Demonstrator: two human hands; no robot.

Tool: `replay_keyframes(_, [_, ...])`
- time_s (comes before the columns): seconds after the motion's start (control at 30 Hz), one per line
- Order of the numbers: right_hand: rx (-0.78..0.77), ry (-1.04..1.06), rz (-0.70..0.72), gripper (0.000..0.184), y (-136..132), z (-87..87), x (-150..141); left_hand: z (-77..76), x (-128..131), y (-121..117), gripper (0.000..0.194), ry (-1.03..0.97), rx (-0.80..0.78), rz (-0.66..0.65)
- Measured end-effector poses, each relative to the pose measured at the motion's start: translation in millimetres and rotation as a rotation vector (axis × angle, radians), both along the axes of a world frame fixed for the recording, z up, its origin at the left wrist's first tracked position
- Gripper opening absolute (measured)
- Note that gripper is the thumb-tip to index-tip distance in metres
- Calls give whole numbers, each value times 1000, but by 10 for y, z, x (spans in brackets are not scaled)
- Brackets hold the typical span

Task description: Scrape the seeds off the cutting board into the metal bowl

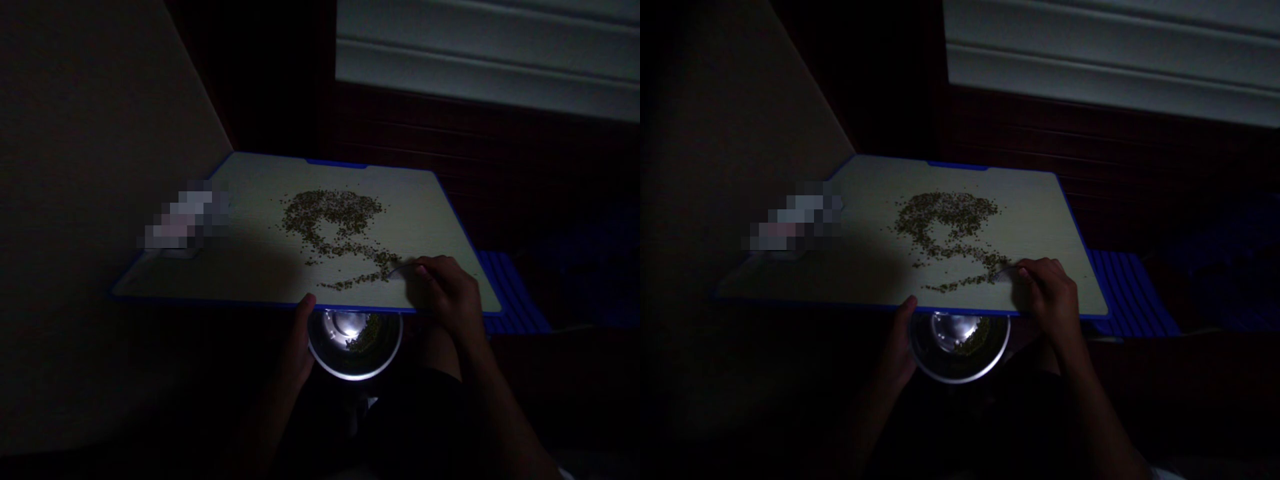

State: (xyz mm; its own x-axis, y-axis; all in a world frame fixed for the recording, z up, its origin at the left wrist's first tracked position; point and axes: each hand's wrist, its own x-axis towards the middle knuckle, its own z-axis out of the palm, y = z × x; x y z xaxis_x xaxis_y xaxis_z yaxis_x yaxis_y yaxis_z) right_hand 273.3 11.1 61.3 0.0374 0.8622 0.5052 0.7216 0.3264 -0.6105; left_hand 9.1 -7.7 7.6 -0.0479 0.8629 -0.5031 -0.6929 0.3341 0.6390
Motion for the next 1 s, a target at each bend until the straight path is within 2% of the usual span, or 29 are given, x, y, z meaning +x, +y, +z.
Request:
replay_keyframes(0.17, [4, 8, 14, 17, -29, 4, -6, -14, -2, -1, 64, 9, -16, 0])
replay_keyframes(0.6, [-7, 50, 3, 17, -98, -10, -9, -34, -2, 5, 56, 30, 3, 39])
replay_keyframes(0.83, [-2, 55, 56, 17, -125, 7, -20, -49, 5, 0, 61, 26, 13, 40])
replay_keyframes(1.0, [-48, 49, 89, 17, -152, 20, -28, -83, -7, 4, 57, 17, -2, 5])
